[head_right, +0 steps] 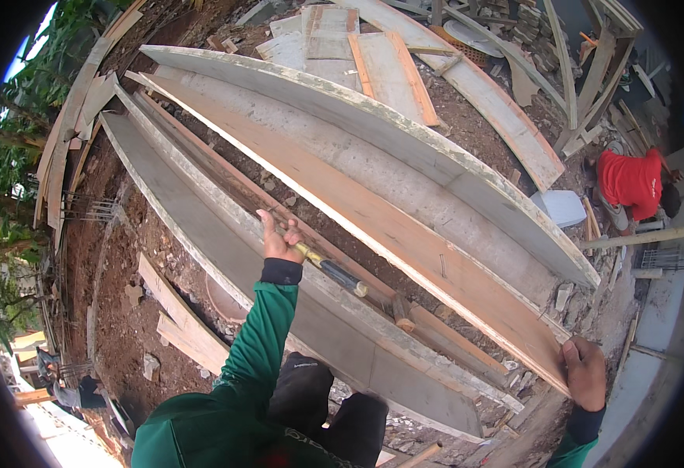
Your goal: The person places a long metal rod into a wooden formwork structure, then uses a hammer to drive nails into a wooden plank to secure it. The work occurs on a construction site with other workers visible in the background.
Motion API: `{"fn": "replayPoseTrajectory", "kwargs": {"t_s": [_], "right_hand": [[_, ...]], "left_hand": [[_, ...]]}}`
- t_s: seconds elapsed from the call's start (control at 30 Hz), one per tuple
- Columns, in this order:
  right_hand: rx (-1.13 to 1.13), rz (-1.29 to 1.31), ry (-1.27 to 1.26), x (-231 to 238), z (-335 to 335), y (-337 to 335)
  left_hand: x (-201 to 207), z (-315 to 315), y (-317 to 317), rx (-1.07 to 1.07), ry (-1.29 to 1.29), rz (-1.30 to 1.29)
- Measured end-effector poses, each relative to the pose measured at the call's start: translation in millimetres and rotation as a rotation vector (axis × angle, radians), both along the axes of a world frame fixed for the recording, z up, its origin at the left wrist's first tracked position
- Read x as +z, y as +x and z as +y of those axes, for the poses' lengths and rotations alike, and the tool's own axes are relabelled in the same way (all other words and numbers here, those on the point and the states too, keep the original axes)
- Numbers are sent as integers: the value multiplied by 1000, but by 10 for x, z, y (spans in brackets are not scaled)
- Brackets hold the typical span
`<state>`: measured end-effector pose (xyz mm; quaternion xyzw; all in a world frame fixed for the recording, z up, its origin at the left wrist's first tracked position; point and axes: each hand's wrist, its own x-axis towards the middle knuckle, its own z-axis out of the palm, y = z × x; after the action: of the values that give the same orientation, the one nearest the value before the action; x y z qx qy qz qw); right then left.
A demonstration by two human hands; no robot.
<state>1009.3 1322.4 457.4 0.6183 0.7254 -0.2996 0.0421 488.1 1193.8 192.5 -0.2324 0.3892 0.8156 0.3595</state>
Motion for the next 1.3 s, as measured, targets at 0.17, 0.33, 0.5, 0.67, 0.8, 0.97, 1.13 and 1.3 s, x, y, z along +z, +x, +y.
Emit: {"fn": "replayPoseTrajectory", "kwargs": {"t_s": [0.17, 0.33, 0.5, 0.67, 0.8, 0.97, 1.13, 1.3], "right_hand": [[-160, 217, -121, 372, 5, 57], [-57, 85, -72, 1131, -42, -244], [-6, 26, -29, 1889, -297, -669], [-9, 8, -5, 2518, -739, -981], [2, 70, -9, 2526, -945, -929], [62, 151, 42, 2431, -1253, -880], [109, 195, 50, 2415, -1389, -800], [150, 181, 82, 2407, -1203, -821]], "left_hand": [[1056, 86, -683, 5, 128, 303], [1557, 380, -1027, -43, 157, 214], [2236, 395, -1074, 68, 107, 176], [2575, 116, -1228, -44, -164, 332], [2549, -326, -1539, -157, -373, 445], [2854, -454, -1530, -302, -244, 425], [2846, 11, -1570, -335, -710, 703], [2733, 209, -1818, -473, -680, 591]]}}
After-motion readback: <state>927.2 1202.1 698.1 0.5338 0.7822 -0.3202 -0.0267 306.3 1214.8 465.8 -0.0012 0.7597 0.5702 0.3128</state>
